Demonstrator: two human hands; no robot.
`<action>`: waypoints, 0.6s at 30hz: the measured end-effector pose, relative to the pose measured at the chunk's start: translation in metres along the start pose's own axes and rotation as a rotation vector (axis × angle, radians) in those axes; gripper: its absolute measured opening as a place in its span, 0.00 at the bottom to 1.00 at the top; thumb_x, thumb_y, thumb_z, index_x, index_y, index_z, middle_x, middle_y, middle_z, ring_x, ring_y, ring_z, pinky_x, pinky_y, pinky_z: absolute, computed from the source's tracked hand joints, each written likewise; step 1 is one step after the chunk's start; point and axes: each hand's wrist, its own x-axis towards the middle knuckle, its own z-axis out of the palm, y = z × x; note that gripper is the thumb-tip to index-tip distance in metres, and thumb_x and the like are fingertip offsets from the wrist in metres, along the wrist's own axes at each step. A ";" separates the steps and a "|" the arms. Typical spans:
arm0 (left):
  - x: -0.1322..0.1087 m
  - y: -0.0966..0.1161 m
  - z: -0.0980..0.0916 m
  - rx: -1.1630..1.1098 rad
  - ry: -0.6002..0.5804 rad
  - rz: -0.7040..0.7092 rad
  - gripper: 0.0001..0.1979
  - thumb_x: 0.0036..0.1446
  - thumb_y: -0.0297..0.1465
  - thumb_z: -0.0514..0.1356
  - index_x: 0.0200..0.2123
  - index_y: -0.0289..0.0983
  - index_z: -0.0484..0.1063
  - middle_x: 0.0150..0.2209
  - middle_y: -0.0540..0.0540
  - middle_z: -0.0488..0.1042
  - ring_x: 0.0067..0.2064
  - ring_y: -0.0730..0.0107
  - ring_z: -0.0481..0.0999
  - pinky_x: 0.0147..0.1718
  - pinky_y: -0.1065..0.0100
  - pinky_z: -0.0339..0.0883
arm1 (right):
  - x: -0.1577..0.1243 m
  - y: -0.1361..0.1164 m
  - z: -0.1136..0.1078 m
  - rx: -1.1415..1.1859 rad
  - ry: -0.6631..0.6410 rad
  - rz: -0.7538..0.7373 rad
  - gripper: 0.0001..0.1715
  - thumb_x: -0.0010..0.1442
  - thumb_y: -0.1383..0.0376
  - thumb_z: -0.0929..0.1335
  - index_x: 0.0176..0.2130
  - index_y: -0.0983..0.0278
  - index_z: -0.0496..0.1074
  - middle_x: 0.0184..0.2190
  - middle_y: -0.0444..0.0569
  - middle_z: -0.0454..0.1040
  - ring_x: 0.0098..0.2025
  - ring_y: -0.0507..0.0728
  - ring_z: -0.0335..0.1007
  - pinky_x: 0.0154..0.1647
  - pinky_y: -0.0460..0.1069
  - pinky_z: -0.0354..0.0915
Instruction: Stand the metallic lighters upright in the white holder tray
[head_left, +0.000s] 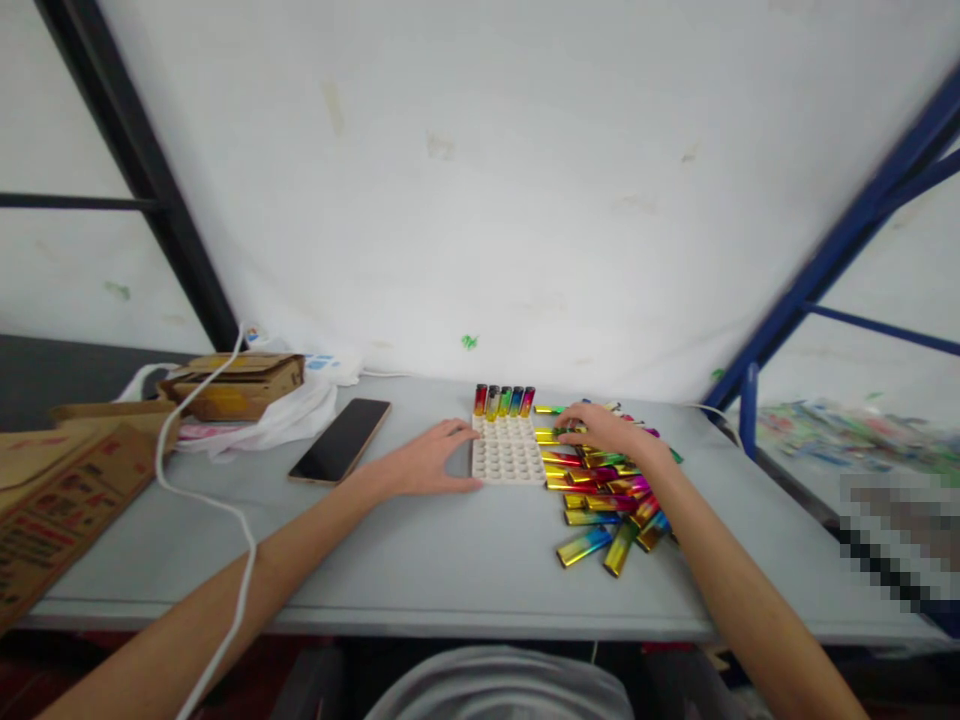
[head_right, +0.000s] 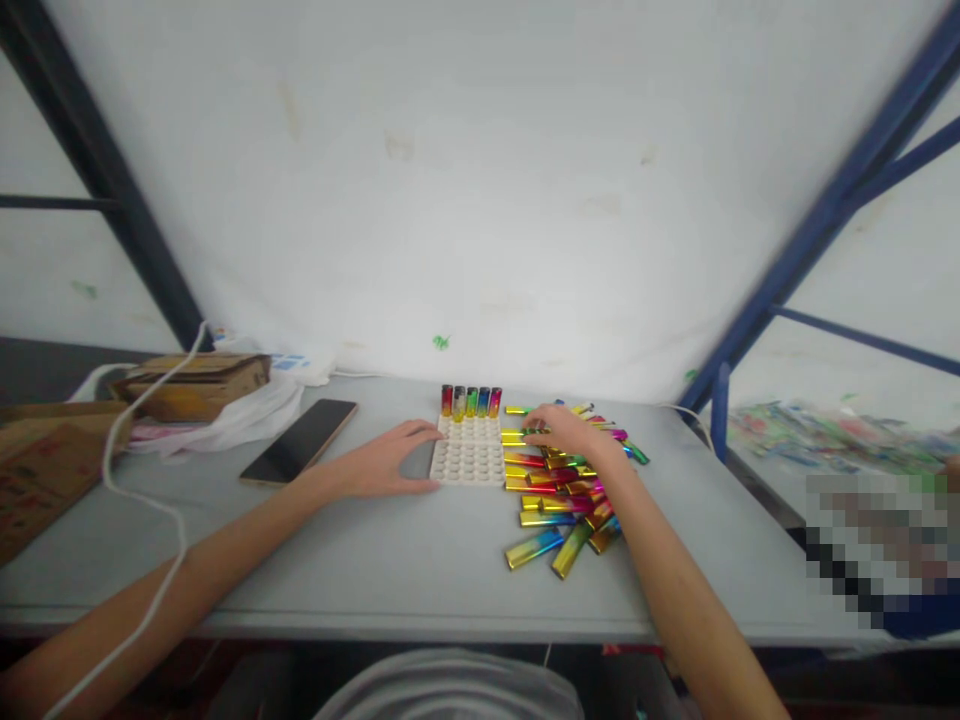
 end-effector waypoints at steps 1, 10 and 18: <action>0.000 0.000 0.000 0.002 -0.006 -0.002 0.35 0.58 0.49 0.64 0.62 0.37 0.64 0.61 0.37 0.66 0.63 0.52 0.66 0.66 0.57 0.56 | 0.001 0.001 0.001 -0.006 -0.001 -0.003 0.18 0.63 0.57 0.69 0.47 0.64 0.80 0.44 0.55 0.81 0.44 0.62 0.76 0.48 0.53 0.68; 0.001 -0.005 0.002 0.007 0.004 0.019 0.35 0.58 0.50 0.64 0.62 0.38 0.64 0.60 0.38 0.66 0.63 0.52 0.66 0.66 0.56 0.57 | 0.002 0.010 0.014 -0.002 0.121 -0.022 0.13 0.64 0.60 0.68 0.44 0.65 0.75 0.42 0.55 0.78 0.44 0.61 0.73 0.48 0.53 0.66; 0.001 -0.007 0.002 0.010 -0.003 0.021 0.35 0.58 0.50 0.64 0.63 0.39 0.63 0.61 0.39 0.65 0.63 0.53 0.66 0.66 0.56 0.57 | -0.002 -0.014 0.005 0.581 0.416 0.082 0.21 0.61 0.48 0.69 0.40 0.64 0.74 0.28 0.44 0.72 0.30 0.54 0.65 0.34 0.48 0.62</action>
